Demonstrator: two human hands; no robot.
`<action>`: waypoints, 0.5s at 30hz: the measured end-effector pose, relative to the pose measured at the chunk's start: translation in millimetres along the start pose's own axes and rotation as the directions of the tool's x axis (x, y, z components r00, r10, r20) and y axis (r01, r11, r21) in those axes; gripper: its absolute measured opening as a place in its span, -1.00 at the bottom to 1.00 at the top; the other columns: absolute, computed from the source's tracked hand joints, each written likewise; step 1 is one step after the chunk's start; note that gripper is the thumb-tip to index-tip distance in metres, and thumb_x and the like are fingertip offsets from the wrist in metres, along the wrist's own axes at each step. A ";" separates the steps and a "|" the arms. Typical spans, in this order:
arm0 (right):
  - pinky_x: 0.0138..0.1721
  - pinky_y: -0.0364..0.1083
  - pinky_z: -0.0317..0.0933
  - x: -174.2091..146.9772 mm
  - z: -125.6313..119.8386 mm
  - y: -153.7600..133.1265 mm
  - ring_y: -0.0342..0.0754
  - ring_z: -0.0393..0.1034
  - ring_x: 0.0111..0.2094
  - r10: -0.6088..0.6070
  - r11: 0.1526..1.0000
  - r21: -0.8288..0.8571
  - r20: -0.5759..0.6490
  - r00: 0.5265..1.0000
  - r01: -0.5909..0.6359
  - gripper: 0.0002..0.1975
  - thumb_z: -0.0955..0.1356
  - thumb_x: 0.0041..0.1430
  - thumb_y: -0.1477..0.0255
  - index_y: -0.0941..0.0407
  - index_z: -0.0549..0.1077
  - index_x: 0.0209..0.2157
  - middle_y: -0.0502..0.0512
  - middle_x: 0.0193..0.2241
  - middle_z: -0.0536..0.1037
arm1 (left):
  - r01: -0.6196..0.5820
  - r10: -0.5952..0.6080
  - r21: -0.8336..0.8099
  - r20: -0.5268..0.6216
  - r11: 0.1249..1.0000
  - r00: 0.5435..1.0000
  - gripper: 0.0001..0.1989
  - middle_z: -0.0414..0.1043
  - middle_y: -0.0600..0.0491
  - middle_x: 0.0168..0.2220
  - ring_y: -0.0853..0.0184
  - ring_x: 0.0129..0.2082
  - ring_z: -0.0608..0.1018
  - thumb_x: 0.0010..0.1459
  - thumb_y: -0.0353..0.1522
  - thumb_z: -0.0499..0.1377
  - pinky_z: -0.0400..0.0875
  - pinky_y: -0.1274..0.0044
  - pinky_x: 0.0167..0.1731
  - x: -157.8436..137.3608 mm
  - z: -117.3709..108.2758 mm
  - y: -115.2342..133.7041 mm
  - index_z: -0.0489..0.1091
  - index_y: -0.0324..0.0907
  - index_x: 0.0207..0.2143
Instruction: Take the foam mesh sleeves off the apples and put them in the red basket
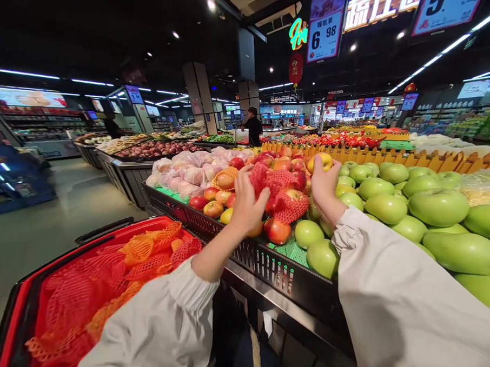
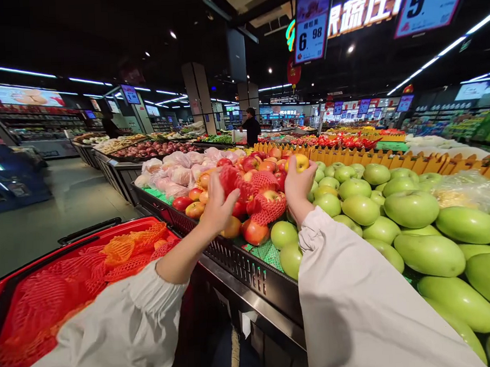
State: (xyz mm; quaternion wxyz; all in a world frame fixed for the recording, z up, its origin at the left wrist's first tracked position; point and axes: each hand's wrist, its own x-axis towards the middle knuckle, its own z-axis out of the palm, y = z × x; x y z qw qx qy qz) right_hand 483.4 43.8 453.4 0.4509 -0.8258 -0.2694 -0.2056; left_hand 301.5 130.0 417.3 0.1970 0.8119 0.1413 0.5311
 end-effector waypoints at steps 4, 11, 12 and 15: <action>0.10 -0.06 0.25 -42.2 -13.6 -27.8 0.06 0.34 0.14 -0.114 0.942 0.297 -0.150 0.982 0.155 -0.43 0.25 0.29 0.23 0.28 0.07 0.18 0.50 0.16 0.32 | 0.185 -0.230 -0.237 -0.181 0.954 0.956 -0.53 0.30 -0.16 0.21 0.14 0.26 0.38 0.26 -0.23 0.06 0.22 0.27 0.30 -91.0 -19.4 -2.8 0.13 -0.12 0.18; -0.04 -0.02 0.40 -146.6 -17.9 -56.1 0.10 0.45 0.01 -0.484 0.788 0.592 0.421 0.768 0.172 -0.30 0.49 -0.08 0.23 0.06 0.25 0.09 0.23 0.10 0.44 | 0.549 -0.797 -0.645 -0.162 0.532 0.581 -0.57 0.47 0.18 -0.44 0.35 -0.52 0.53 0.12 -0.09 0.28 0.42 0.55 -0.54 -219.9 -30.1 -26.5 0.19 -0.01 -0.07; -0.07 -0.01 0.41 -162.1 -17.0 -54.8 0.10 0.48 -0.05 -0.503 0.787 0.608 0.535 0.679 0.105 -0.38 0.50 -0.11 0.25 0.05 0.33 0.02 0.18 0.01 0.50 | 0.560 -0.827 -0.678 -0.129 0.476 0.547 -0.55 0.40 0.26 -0.55 0.39 -0.64 0.44 0.08 -0.08 0.31 0.31 0.60 -0.63 -225.6 -33.3 -29.4 0.17 -0.01 -0.13; -0.14 -0.01 0.42 -199.8 -15.8 -44.4 0.06 0.48 -0.18 -0.555 0.781 0.624 0.696 0.456 -0.002 -0.54 0.51 -0.12 0.31 0.06 0.42 -0.14 0.08 -0.20 0.54 | 0.547 -0.852 -0.753 -0.037 0.367 0.522 -0.52 0.41 0.26 -0.57 0.44 -0.64 0.42 0.00 -0.09 0.38 0.28 0.64 -0.63 -227.5 -47.2 -30.9 0.19 -0.05 -0.22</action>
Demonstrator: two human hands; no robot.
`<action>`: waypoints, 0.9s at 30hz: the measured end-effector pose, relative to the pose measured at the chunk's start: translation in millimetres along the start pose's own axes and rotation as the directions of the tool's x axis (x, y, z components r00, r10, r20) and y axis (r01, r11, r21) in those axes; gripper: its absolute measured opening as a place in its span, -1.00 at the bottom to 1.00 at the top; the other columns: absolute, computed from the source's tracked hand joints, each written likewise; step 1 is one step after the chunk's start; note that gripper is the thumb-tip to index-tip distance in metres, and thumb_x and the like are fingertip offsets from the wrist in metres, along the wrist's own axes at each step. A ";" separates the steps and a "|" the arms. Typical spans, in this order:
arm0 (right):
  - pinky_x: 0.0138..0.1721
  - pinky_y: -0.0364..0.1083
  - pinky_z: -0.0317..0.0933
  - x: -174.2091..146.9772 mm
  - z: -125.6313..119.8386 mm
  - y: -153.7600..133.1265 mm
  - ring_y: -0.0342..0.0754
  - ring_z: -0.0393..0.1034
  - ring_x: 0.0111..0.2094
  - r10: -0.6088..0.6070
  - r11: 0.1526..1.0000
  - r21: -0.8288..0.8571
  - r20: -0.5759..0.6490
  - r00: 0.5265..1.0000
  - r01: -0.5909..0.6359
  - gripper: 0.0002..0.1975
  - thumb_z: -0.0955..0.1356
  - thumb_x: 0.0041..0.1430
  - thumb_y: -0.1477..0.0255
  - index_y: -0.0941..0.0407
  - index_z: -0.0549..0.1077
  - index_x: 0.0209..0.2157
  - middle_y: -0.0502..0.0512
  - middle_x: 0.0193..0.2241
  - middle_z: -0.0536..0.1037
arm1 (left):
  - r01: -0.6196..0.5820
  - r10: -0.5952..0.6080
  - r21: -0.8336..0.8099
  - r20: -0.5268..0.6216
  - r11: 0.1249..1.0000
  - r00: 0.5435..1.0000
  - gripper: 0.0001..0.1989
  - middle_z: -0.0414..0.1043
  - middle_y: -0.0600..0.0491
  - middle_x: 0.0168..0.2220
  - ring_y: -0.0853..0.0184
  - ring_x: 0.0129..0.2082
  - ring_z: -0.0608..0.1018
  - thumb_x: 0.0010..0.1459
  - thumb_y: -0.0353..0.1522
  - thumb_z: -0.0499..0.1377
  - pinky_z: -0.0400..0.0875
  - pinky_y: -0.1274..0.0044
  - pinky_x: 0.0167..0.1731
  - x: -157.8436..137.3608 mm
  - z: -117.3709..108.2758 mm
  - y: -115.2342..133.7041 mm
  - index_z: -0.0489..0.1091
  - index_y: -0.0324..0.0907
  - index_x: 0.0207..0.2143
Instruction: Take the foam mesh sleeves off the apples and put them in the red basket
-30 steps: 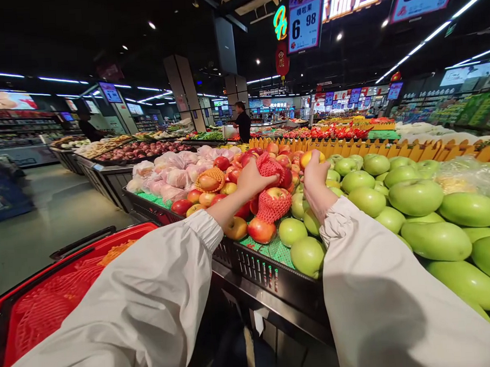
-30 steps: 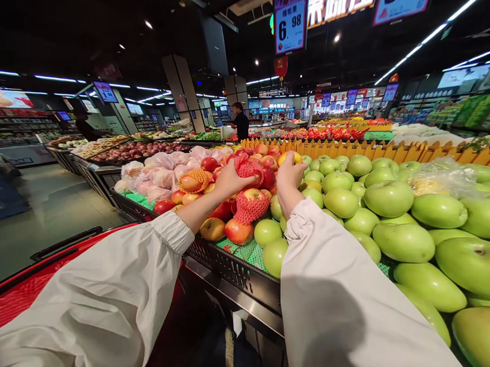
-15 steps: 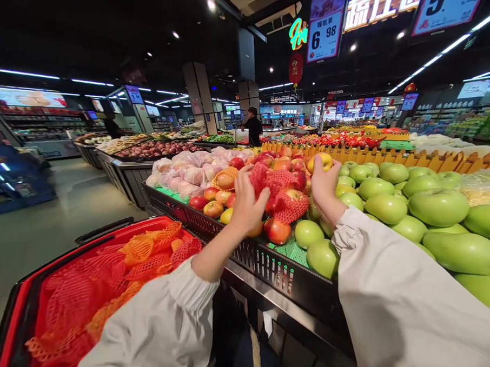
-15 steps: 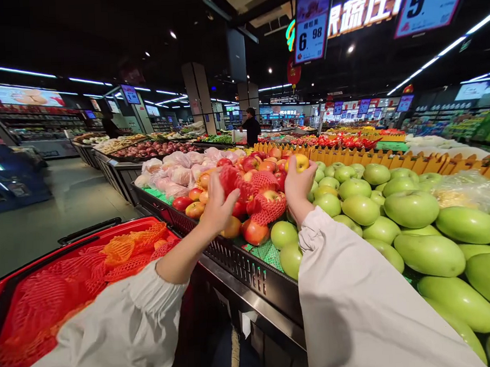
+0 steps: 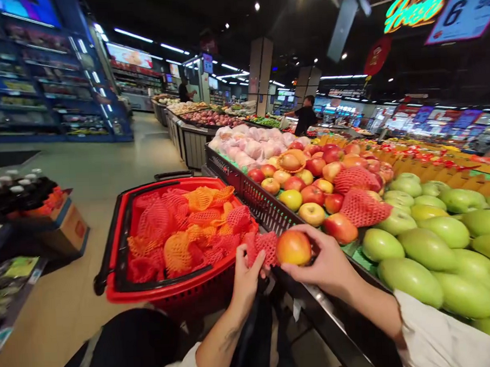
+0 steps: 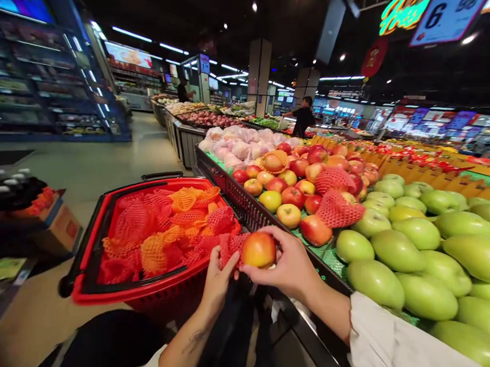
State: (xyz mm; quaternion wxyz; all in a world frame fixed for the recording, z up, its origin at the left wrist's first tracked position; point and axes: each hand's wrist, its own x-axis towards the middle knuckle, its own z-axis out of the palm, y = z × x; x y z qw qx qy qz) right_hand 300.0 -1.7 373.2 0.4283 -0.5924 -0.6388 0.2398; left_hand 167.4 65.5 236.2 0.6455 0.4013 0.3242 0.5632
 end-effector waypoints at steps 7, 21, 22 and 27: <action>0.16 0.21 0.24 -23.7 20.8 33.9 0.25 0.30 0.15 -0.246 0.911 -0.311 0.116 0.962 0.271 -0.49 0.57 -0.20 0.35 0.08 0.50 -0.14 0.28 0.13 0.32 | 0.202 -0.128 -0.190 0.341 0.961 0.931 -0.50 0.47 -0.08 0.15 0.10 0.17 0.48 0.17 -0.10 0.29 0.39 0.36 0.11 -25.3 -2.5 33.8 0.41 -0.12 0.10; 0.07 0.21 0.22 -16.6 9.2 21.6 0.19 0.34 0.09 -0.420 0.798 -0.411 0.146 0.896 0.441 -0.57 0.51 0.13 0.26 0.09 0.39 -0.03 0.23 0.07 0.52 | 0.225 -0.138 -0.214 0.358 0.950 0.923 -0.27 0.54 -0.06 -0.10 0.19 -0.20 0.58 -0.10 -0.18 0.46 0.51 0.41 -0.18 -30.4 0.7 15.6 0.37 -0.20 0.11; 0.07 0.17 0.23 -15.3 6.8 19.3 0.12 0.37 0.05 -0.454 0.794 -0.391 0.128 0.882 0.465 -0.69 0.44 0.24 0.33 0.09 0.39 -0.02 0.20 0.02 0.54 | 0.243 -0.153 -0.195 0.389 0.950 0.909 -0.29 0.54 -0.03 -0.18 0.25 -0.31 0.57 -0.09 -0.16 0.46 0.51 0.45 -0.31 -30.4 -0.7 17.1 0.37 -0.20 0.09; -0.11 0.03 0.27 -6.8 -0.1 21.0 0.01 0.43 -0.19 -0.374 0.843 -0.350 0.163 0.913 0.408 -0.93 0.35 0.31 0.44 0.09 0.49 -0.20 0.10 -0.23 0.59 | 0.211 -0.112 -0.145 0.502 0.967 0.857 -0.24 0.51 -0.07 -0.04 0.22 -0.22 0.57 -0.12 -0.22 0.47 0.51 0.45 -0.25 -32.7 -2.8 24.2 0.34 -0.16 0.14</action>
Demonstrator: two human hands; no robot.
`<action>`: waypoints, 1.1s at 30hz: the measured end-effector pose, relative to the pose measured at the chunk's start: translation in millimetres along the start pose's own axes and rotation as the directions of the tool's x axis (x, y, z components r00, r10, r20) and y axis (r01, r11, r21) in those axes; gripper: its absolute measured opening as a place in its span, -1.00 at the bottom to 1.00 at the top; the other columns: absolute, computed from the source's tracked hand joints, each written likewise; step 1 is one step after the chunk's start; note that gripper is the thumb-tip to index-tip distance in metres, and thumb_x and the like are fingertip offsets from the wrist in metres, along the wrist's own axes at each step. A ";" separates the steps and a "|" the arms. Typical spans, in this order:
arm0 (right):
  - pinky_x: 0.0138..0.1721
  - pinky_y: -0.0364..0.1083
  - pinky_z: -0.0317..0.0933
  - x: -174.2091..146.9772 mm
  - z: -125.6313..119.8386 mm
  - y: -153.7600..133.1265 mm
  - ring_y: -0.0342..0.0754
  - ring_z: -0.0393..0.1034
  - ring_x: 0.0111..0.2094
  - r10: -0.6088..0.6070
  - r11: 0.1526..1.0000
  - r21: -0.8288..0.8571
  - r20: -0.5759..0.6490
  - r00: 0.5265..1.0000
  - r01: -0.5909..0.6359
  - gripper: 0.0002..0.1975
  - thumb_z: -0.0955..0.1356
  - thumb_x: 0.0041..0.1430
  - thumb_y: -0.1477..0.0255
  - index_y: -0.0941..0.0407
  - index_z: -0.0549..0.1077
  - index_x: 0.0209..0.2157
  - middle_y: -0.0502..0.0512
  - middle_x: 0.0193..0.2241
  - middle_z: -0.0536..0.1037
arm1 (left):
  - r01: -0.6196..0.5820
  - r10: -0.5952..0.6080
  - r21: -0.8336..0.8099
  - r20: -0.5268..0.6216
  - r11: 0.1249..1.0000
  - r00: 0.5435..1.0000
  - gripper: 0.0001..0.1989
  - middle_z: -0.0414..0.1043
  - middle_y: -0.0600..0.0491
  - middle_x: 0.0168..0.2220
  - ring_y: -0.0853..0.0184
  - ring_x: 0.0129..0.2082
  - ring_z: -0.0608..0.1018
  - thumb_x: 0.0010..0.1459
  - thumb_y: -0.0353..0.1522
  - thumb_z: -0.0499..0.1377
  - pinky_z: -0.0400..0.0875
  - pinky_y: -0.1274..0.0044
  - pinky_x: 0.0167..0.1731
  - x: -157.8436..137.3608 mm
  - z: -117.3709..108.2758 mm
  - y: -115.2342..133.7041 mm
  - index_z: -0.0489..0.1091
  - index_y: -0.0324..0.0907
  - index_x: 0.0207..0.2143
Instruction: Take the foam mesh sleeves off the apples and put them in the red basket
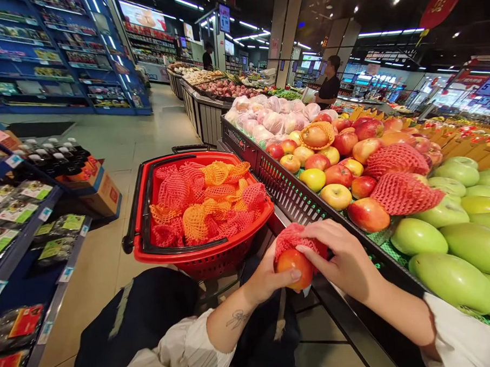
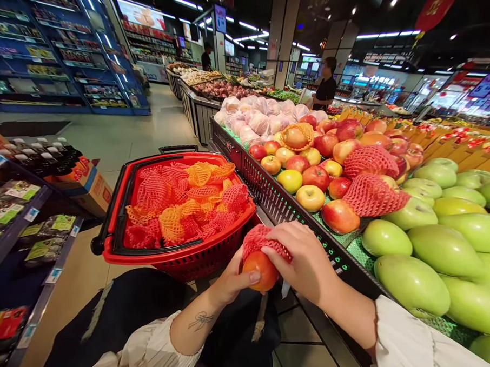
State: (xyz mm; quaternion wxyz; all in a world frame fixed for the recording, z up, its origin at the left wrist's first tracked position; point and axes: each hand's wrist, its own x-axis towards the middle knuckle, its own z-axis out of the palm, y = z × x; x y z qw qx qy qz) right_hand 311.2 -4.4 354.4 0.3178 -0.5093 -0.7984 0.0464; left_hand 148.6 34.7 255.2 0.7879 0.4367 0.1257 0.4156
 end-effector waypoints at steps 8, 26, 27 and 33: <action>-0.44 -0.13 0.11 0.3 8.6 1.6 -0.15 0.18 -0.48 0.525 0.686 0.487 0.184 0.831 -0.541 -0.67 0.44 0.15 0.14 0.10 0.37 -0.41 -0.08 -0.52 0.32 | -0.092 0.070 -0.115 -0.181 0.989 0.981 -0.37 0.50 0.02 -0.16 0.35 -0.36 0.52 -0.08 -0.23 0.43 0.46 0.54 -0.41 3.7 -0.9 -14.3 0.35 -0.14 0.05; -0.48 -0.17 0.17 0.2 12.6 -0.5 -0.16 0.26 -0.54 0.624 0.525 0.692 0.082 0.777 -0.494 -0.58 0.49 0.08 0.10 0.04 0.23 -0.37 -0.09 -0.56 0.45 | -0.236 0.233 -0.069 -0.044 0.969 0.971 -0.24 0.22 -0.09 0.21 0.31 -0.32 0.60 -0.09 -0.10 0.41 0.50 0.44 -0.30 -10.9 -1.1 -9.3 0.25 0.00 0.16; -0.48 -0.16 0.20 1.0 11.8 -1.2 -0.15 0.29 -0.54 0.618 0.494 0.706 0.125 0.776 -0.507 -0.59 0.48 0.09 0.10 0.05 0.25 -0.37 -0.08 -0.55 0.46 | -0.206 0.205 -0.089 -0.020 0.975 0.979 -0.22 0.28 -0.09 0.16 0.30 -0.32 0.60 -0.08 -0.11 0.41 0.49 0.46 -0.30 -11.3 0.2 -8.3 0.25 0.00 0.19; -0.37 -0.08 0.37 6.8 7.1 -1.4 -0.05 0.44 -0.47 0.566 0.305 0.731 0.377 0.733 -0.611 -0.80 0.41 0.03 0.25 0.09 0.47 -0.38 0.00 -0.51 0.54 | -0.249 0.242 -0.124 -0.071 0.961 0.968 -0.22 0.37 -0.11 0.08 0.23 -0.22 0.56 -0.14 -0.06 0.42 0.49 0.46 -0.25 -14.6 7.7 0.2 0.35 -0.11 0.12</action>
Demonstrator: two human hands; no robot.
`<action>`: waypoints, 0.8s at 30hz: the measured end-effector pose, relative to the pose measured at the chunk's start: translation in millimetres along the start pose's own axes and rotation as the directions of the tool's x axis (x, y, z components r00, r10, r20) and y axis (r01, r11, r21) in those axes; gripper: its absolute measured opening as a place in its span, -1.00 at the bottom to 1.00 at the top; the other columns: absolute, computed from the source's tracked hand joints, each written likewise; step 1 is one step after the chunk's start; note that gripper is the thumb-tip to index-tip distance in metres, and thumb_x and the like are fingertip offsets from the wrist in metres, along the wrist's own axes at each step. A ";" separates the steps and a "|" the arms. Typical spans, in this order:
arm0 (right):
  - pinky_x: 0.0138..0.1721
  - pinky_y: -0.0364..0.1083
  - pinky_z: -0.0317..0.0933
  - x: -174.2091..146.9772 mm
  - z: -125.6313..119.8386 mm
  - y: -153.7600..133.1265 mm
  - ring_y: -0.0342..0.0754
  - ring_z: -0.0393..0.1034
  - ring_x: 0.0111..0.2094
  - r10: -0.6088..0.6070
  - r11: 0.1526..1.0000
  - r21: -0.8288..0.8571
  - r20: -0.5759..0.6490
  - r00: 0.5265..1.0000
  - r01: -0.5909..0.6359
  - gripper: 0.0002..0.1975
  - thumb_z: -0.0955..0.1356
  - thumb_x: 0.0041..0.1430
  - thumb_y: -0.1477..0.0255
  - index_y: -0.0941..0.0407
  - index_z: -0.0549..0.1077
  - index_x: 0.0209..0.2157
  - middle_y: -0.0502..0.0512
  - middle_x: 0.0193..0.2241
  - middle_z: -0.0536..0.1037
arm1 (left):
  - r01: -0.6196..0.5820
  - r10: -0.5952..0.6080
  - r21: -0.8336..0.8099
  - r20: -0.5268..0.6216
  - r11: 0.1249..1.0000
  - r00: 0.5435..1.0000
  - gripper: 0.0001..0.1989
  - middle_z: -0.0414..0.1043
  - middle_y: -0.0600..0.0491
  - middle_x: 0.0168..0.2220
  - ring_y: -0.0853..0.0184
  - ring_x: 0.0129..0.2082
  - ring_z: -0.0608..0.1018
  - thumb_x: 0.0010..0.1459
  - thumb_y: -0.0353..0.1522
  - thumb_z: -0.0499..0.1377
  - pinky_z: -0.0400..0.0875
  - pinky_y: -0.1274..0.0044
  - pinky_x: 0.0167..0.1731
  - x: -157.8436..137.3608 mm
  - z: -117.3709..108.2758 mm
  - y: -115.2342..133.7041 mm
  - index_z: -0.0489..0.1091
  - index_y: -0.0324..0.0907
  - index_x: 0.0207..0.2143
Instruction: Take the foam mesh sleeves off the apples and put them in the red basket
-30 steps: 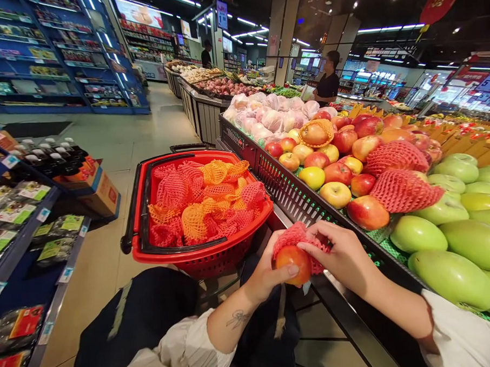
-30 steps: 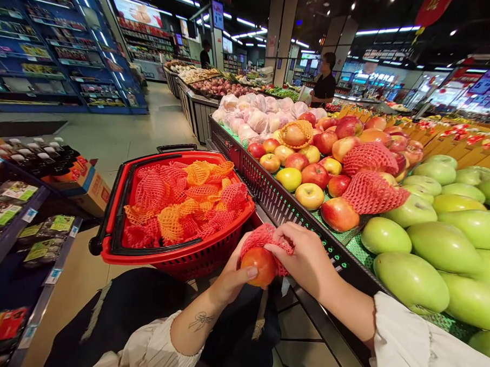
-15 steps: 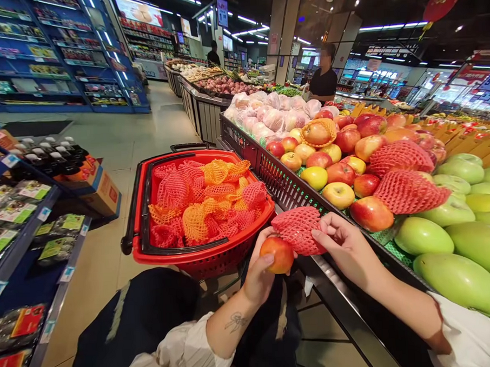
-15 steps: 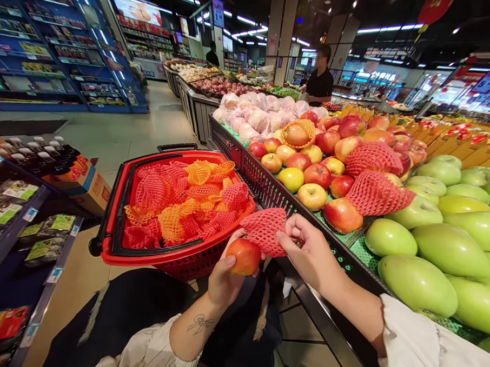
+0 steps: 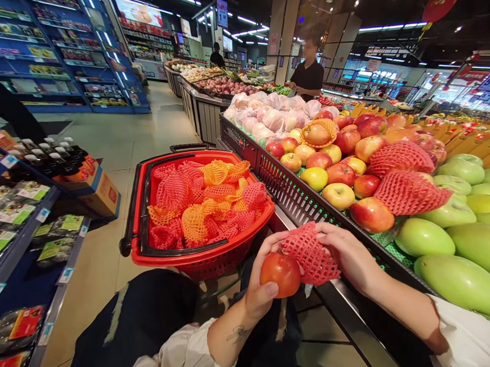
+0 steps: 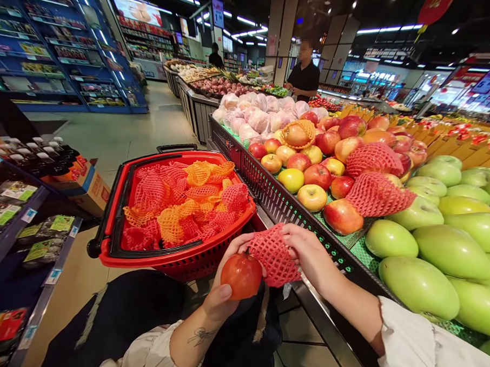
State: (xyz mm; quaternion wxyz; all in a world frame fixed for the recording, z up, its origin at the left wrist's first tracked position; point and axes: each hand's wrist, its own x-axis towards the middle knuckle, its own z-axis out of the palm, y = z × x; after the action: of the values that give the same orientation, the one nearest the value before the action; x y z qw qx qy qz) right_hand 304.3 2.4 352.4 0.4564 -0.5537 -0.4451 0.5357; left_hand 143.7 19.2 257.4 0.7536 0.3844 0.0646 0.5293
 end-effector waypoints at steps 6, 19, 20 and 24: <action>-0.27 -0.05 0.42 -3.2 8.8 -1.4 -0.01 0.54 -0.31 0.067 0.996 -0.070 0.202 0.977 -0.053 -0.68 0.47 0.04 0.25 0.10 0.60 -0.17 0.10 -0.24 0.65 | 0.009 -0.012 -0.021 -0.158 1.000 0.987 -0.40 0.38 0.07 -0.08 0.34 -0.30 0.53 -0.04 -0.09 0.41 0.42 0.60 -0.46 -0.1 -6.0 -0.1 0.20 -0.02 -0.05; -0.25 0.02 0.35 -5.7 -8.3 27.3 0.02 0.35 -0.40 -0.564 0.372 -0.690 0.363 0.742 0.621 -0.89 0.37 0.10 0.44 0.07 0.43 -0.51 0.07 -0.51 0.47 | 0.011 0.036 0.122 -0.379 0.992 0.925 -0.44 0.53 0.01 -0.12 0.25 -0.16 0.55 -0.04 0.00 0.42 0.42 0.46 -0.10 0.1 7.2 -9.6 0.45 -0.10 -0.07; -0.22 0.04 0.36 -6.9 -7.6 27.5 0.04 0.37 -0.37 -0.584 0.290 -0.701 0.410 0.701 0.652 -0.93 0.36 0.07 0.48 0.06 0.43 -0.47 0.08 -0.48 0.48 | 0.042 -0.005 0.086 -0.384 0.995 0.923 -0.46 0.54 0.01 -0.10 0.24 -0.13 0.55 0.01 0.01 0.39 0.41 0.43 -0.05 -2.7 10.6 -12.5 0.47 -0.09 -0.05; -0.40 0.01 0.31 -13.4 -1.2 25.3 0.04 0.35 -0.43 -0.565 0.071 -0.726 0.536 0.627 0.684 -0.89 0.33 -0.06 0.54 0.06 0.36 -0.44 0.09 -0.48 0.47 | 0.129 -0.128 -0.021 -0.343 0.991 0.930 -0.52 0.57 -0.01 -0.03 0.14 0.06 0.52 0.11 0.03 0.30 0.32 0.35 0.16 -17.4 21.9 -23.3 0.54 -0.10 -0.08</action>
State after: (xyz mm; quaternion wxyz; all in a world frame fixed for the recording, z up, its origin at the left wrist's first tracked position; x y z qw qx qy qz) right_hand 305.2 -15.5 330.1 0.2436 -0.4254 -0.8716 -0.0095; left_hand 164.7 -10.2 252.2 0.7633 0.2815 0.2206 0.5379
